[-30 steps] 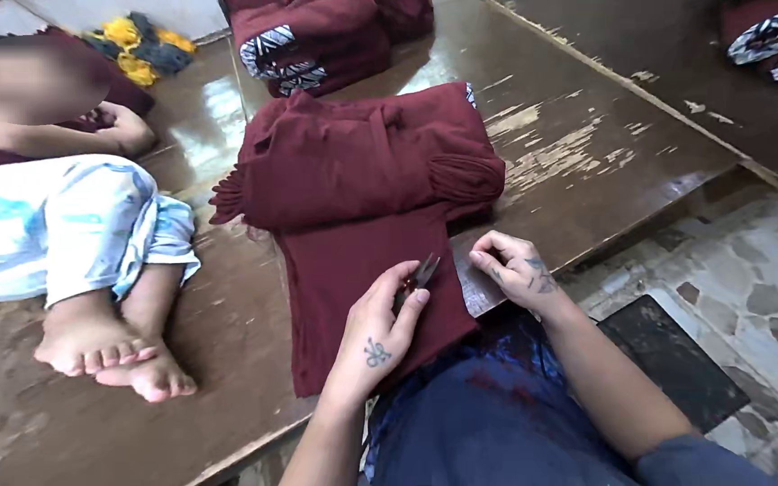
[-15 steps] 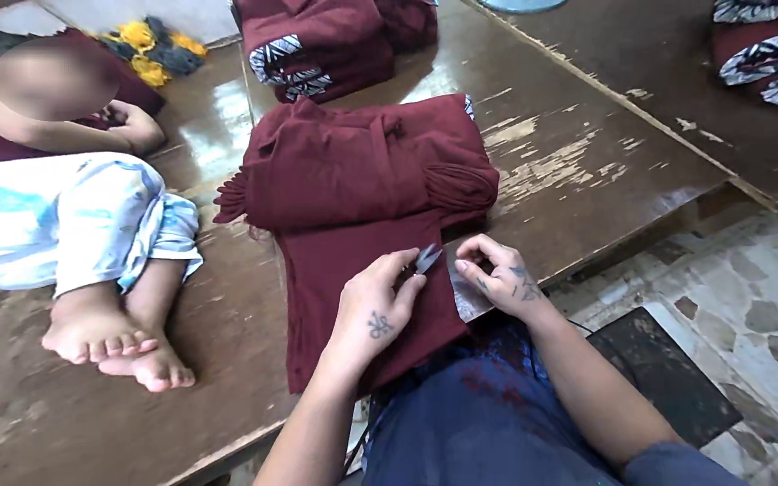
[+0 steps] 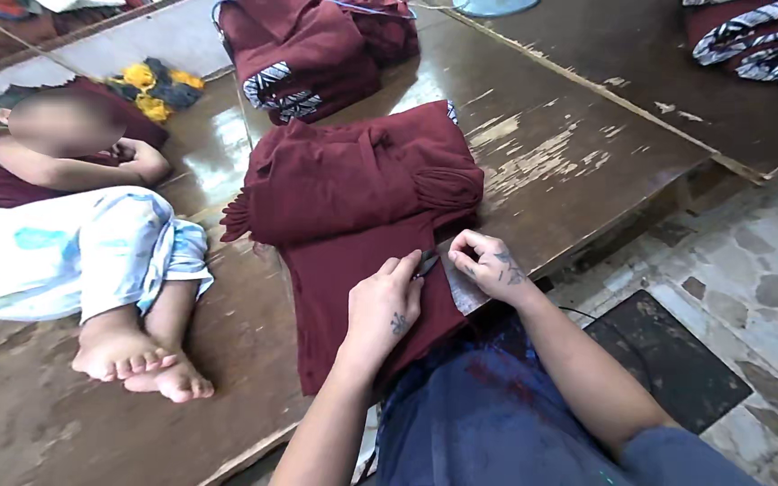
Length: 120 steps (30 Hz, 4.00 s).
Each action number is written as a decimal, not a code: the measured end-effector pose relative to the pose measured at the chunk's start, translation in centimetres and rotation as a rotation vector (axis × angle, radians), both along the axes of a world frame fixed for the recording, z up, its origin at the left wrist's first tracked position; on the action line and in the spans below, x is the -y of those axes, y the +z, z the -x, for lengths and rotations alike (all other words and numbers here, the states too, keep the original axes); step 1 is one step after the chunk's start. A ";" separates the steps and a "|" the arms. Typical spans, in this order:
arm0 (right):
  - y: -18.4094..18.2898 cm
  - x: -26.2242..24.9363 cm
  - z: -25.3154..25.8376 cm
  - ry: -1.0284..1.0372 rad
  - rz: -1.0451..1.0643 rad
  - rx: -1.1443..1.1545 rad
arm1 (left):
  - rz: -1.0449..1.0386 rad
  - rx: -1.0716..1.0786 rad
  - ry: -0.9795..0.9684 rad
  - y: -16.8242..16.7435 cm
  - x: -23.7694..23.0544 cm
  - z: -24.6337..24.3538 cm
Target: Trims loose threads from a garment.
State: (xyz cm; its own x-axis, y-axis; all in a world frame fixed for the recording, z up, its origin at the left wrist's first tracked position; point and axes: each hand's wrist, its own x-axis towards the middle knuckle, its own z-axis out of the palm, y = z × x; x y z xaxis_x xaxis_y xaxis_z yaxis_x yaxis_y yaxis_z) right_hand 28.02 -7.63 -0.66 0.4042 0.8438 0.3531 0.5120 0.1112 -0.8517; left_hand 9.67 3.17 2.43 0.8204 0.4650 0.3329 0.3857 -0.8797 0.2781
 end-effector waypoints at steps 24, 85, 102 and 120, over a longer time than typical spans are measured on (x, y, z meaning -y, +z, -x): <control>-0.3 10.1 -2.0 0.475 -0.025 0.141 | 0.580 0.188 -0.184 -0.5 1.0 8.7; -3.3 6.8 1.5 0.274 -0.277 -0.043 | 0.225 0.002 -0.332 -0.8 3.3 4.6; -2.5 4.6 4.9 0.237 -0.272 0.413 | 0.623 0.239 -0.176 -1.0 1.5 8.2; -0.3 3.1 1.0 0.434 -0.081 0.030 | 1.033 0.467 -0.113 -1.1 -0.2 5.8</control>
